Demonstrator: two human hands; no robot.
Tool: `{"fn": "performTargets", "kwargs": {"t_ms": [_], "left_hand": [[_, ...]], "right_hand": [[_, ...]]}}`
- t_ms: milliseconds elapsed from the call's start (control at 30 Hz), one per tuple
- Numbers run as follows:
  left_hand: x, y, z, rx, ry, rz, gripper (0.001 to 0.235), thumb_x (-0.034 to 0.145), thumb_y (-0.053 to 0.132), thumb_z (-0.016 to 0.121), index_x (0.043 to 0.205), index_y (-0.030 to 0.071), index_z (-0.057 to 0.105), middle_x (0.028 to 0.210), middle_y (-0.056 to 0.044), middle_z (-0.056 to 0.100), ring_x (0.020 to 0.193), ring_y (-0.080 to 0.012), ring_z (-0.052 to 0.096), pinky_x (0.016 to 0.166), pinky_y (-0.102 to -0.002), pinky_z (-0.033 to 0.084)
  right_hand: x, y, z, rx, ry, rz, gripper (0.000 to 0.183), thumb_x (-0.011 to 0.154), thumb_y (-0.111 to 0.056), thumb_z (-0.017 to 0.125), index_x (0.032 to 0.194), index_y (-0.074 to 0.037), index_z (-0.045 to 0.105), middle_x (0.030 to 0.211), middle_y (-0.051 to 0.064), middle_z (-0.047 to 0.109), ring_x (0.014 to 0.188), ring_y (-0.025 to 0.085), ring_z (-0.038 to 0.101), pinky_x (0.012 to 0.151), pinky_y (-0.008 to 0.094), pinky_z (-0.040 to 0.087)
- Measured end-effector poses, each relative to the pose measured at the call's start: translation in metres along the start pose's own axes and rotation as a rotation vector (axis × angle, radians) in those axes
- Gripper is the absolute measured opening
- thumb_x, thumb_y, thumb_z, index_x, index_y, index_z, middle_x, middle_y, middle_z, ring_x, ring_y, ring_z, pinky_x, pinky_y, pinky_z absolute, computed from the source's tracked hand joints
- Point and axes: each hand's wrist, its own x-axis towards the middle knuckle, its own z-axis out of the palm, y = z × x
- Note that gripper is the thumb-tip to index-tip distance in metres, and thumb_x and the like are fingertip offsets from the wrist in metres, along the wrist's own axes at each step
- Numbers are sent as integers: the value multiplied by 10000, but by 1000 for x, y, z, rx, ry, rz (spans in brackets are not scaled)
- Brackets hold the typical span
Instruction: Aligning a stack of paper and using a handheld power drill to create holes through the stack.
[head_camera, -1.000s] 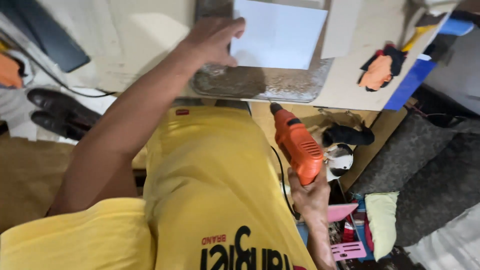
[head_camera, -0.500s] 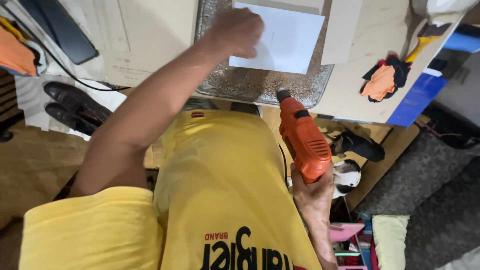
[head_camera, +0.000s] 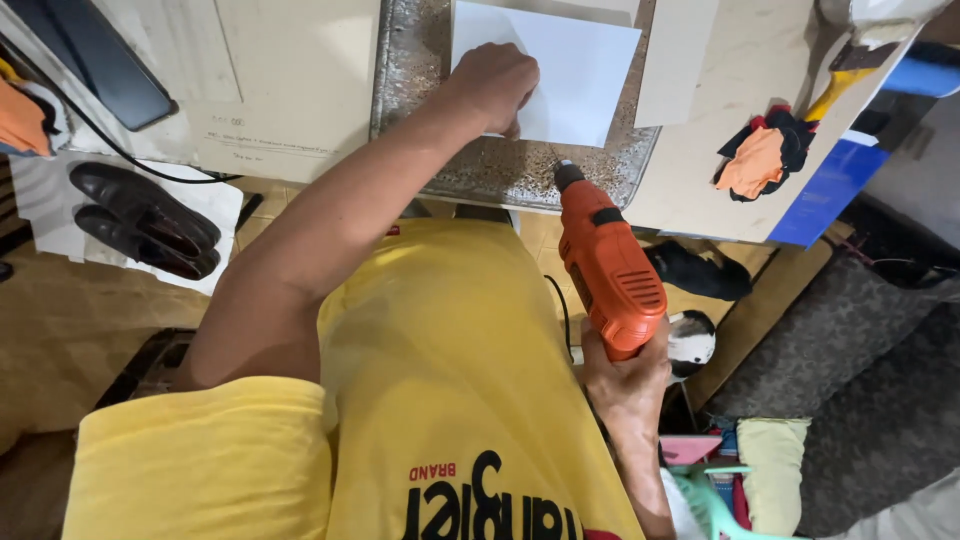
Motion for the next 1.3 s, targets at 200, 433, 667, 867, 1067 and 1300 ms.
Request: {"fn": "performTargets", "kwargs": {"t_ms": [200, 433, 667, 867, 1067, 1300], "left_hand": [[6, -5, 5, -17, 26, 7, 274, 738, 186, 947, 791, 60, 709, 774, -77, 740, 780, -270, 725, 692, -408, 575], [3, 9, -1, 66, -32, -64, 523, 770, 476, 900, 888, 3, 712, 822, -106, 717, 785, -254, 699, 731, -368, 599], [22, 10, 20, 94, 129, -162, 507, 663, 475, 951, 842, 70, 705, 728, -56, 712, 633, -256, 684, 606, -368, 605], [26, 11, 20, 92, 131, -178, 445, 643, 414, 956, 822, 90, 710, 718, -51, 711, 628, -251, 682, 583, -368, 603], [28, 10, 22, 96, 132, -183, 493, 633, 456, 975, 817, 88, 703, 721, -44, 712, 626, -233, 675, 580, -355, 598], [32, 8, 26, 121, 140, -176, 540, 608, 504, 980, 846, 94, 721, 738, -40, 711, 624, -234, 664, 540, -362, 586]], "right_hand": [[5, -11, -1, 4, -1, 23, 402, 849, -169, 694, 1226, -69, 594, 831, 44, 633, 701, 177, 551, 673, 329, 494], [9, 13, 2, -96, 31, 44, 411, 833, -269, 730, 1175, -99, 579, 747, 30, 618, 654, 185, 525, 651, 343, 467], [7, 12, 4, -67, 28, -20, 387, 834, -259, 744, 1123, -67, 572, 786, 42, 618, 660, 182, 526, 659, 335, 477], [8, 5, 5, -84, 25, -54, 397, 845, -235, 723, 1162, -57, 562, 745, 52, 606, 624, 195, 521, 639, 355, 480], [10, 3, 5, -106, 24, -13, 374, 839, -243, 730, 1124, -69, 560, 671, 38, 577, 582, 190, 508, 615, 361, 479], [13, -3, 7, -104, 0, -73, 519, 830, -242, 700, 1295, -73, 545, 869, 84, 706, 707, 234, 645, 734, 385, 547]]}}
